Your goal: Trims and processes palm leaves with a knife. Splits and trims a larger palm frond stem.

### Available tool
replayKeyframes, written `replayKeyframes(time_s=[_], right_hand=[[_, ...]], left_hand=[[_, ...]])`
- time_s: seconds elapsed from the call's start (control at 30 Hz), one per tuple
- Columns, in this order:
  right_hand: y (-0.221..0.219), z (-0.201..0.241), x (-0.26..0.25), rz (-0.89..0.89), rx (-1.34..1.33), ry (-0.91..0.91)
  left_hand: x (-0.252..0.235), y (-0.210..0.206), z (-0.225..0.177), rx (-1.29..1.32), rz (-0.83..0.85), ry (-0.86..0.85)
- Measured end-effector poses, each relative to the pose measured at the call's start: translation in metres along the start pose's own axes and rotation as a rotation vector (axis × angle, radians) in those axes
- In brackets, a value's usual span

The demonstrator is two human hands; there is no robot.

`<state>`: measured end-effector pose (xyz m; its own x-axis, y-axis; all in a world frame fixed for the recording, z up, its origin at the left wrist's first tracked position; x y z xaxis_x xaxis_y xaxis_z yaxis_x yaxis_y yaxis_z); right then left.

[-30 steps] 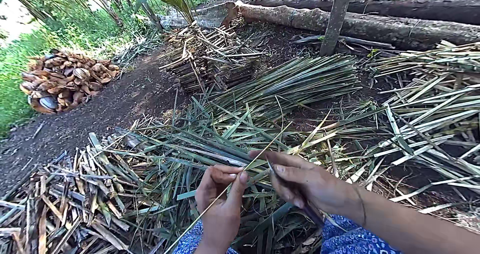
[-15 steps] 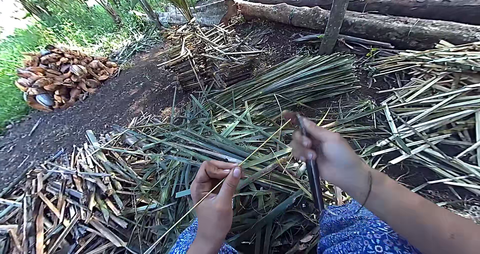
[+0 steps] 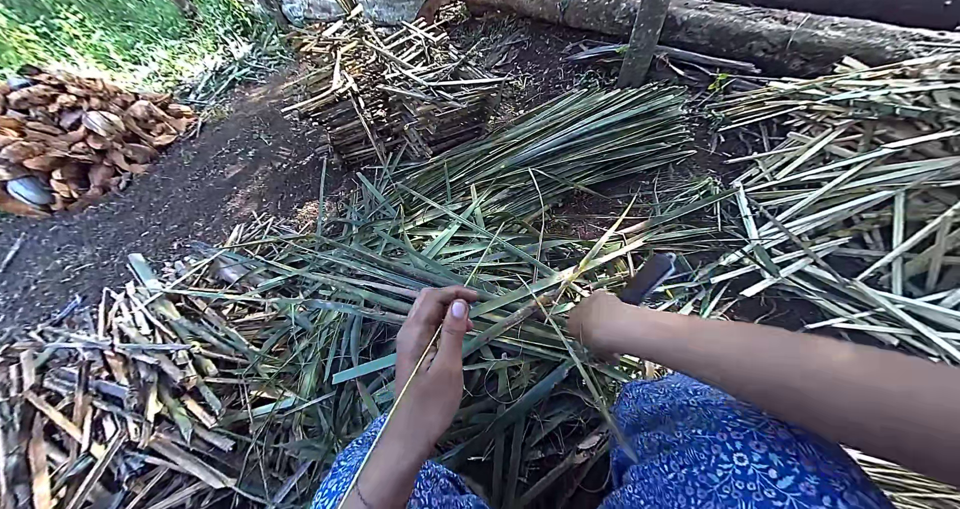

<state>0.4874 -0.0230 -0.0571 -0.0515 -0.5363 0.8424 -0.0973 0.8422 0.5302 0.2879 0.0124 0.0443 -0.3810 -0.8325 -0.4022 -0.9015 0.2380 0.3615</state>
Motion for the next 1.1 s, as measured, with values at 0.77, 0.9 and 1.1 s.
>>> replayKeyframes(time_s=[0.77,0.9,1.1], right_hand=[[0.047,0.013,0.12,-1.482,-0.227,0.653],[0.038,-0.041,0.128,-1.342,-0.516,0.439],[-0.095,-0.187,0.107,-1.233,-1.211,-0.165]], left_hand=[[0.007,-0.022,-0.006,0.434,0.17,0.217],[-0.001,-0.029,0.004,0.253,0.343,0.265],[-0.009,-0.075,0.087,-0.433,0.869,0.245]])
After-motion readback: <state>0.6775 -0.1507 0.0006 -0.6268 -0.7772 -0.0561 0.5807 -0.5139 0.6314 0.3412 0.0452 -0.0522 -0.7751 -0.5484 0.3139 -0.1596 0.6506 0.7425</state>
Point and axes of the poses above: each hand's wrist, its own x-axis away from the middle knuckle, its own y-axis out of the back of the hand, z = x × y, the point moved 6 cm from there along -x, towards the middle knuckle, and after that the axes turned 6 degrees about -x, right-handed, at the moved point
